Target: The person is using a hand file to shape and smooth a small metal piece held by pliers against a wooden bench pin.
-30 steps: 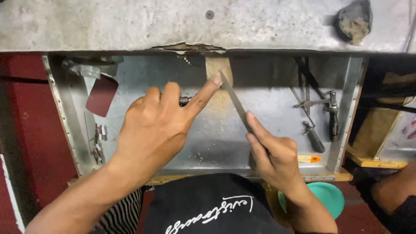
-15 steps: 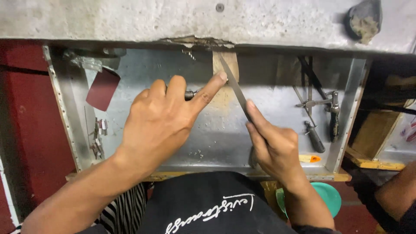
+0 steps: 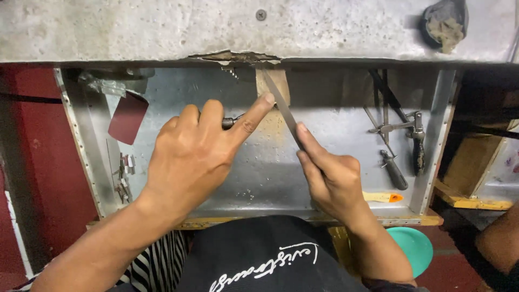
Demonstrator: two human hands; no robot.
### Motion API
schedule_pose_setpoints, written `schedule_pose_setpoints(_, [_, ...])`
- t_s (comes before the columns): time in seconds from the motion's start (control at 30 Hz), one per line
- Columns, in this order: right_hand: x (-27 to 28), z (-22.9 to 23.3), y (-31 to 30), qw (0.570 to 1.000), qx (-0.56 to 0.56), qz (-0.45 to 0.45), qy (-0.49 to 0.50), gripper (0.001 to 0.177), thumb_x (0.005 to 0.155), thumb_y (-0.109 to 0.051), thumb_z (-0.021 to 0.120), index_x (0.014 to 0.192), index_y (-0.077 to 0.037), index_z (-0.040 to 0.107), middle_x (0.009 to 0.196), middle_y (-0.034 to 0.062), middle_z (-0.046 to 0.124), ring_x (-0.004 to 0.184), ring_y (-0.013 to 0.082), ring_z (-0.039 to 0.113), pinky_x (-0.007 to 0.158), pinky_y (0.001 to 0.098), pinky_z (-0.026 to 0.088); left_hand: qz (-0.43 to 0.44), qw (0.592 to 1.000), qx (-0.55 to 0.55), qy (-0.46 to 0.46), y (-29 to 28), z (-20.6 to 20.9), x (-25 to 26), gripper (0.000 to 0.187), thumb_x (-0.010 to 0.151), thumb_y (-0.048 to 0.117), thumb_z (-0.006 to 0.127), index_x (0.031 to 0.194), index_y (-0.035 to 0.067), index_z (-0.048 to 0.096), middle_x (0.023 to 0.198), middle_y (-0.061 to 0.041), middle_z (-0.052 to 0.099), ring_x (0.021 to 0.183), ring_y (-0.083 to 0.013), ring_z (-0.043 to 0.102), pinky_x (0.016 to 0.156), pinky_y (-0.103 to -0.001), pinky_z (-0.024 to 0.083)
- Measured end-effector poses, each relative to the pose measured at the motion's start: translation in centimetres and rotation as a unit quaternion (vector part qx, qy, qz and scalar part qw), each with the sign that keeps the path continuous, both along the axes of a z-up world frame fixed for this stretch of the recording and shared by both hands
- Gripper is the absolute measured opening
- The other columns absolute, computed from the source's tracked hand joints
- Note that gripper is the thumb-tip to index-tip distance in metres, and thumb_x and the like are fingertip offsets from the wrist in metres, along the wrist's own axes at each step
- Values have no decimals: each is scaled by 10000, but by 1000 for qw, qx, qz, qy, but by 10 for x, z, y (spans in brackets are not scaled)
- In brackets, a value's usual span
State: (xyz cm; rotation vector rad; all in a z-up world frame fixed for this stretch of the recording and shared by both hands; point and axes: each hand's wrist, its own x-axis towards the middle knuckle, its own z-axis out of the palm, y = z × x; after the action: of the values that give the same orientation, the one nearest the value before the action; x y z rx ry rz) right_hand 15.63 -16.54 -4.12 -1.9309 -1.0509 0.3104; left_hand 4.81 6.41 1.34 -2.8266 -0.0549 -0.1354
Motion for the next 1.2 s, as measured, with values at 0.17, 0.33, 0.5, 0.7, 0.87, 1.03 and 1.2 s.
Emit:
schedule_pose_setpoints(0.17, [3,-2,-22,999,2,8,37,382,998,16,630,1371,76,575,1396,215,615,1179,228,722,971,247,613,-3,1000,3,5,1,-1,0,942,858,-80,477,1668,364,290,755,9,345,568,-144,339,423,-279,370])
schedule_pose_setpoints(0.33, [8,-3,-3,998,11,12,55,398,1011,16,621,1402,54,557,1429,202,598,1225,227,698,1041,250,581,-6,1000,6,5,1,-5,-1,892,900,-59,460,1665,372,299,769,10,334,572,-142,333,440,-280,398])
schedule_pose_setpoints(0.5, [5,-22,-40,995,-5,20,101,389,993,-60,624,1367,43,597,1420,181,598,1041,142,776,742,189,594,-13,1000,-1,-12,2,-7,-1,882,916,-90,453,1657,367,310,750,12,322,577,-147,322,446,-277,385])
schedule_pose_setpoints(0.7, [15,-12,-5,999,4,25,27,410,1012,-12,651,1415,11,578,1387,148,661,581,37,527,624,208,519,-11,1000,3,1,3,-10,-1,861,939,-62,471,1662,370,294,768,7,322,587,-159,330,457,-287,380])
schedule_pose_setpoints(0.87, [9,-16,-26,998,8,23,51,388,991,-10,649,1372,45,596,1398,178,623,643,20,683,589,193,540,-16,1000,17,-7,7,-10,0,870,948,-88,449,1666,369,271,759,14,311,584,-145,309,445,-276,371])
schedule_pose_setpoints(1.03, [8,-5,-5,998,-19,22,-55,432,1016,40,656,1437,-15,575,680,22,554,522,135,347,541,304,388,-19,999,30,1,5,-10,-2,845,962,-50,460,1675,357,258,759,11,327,579,-147,319,451,-278,370])
schedule_pose_setpoints(1.2, [3,-13,-34,997,-14,8,73,400,991,-41,634,1381,33,588,1415,181,609,923,74,779,748,175,600,-20,1000,17,-5,6,-8,0,899,907,-84,450,1666,368,283,753,13,322,582,-148,325,457,-274,366])
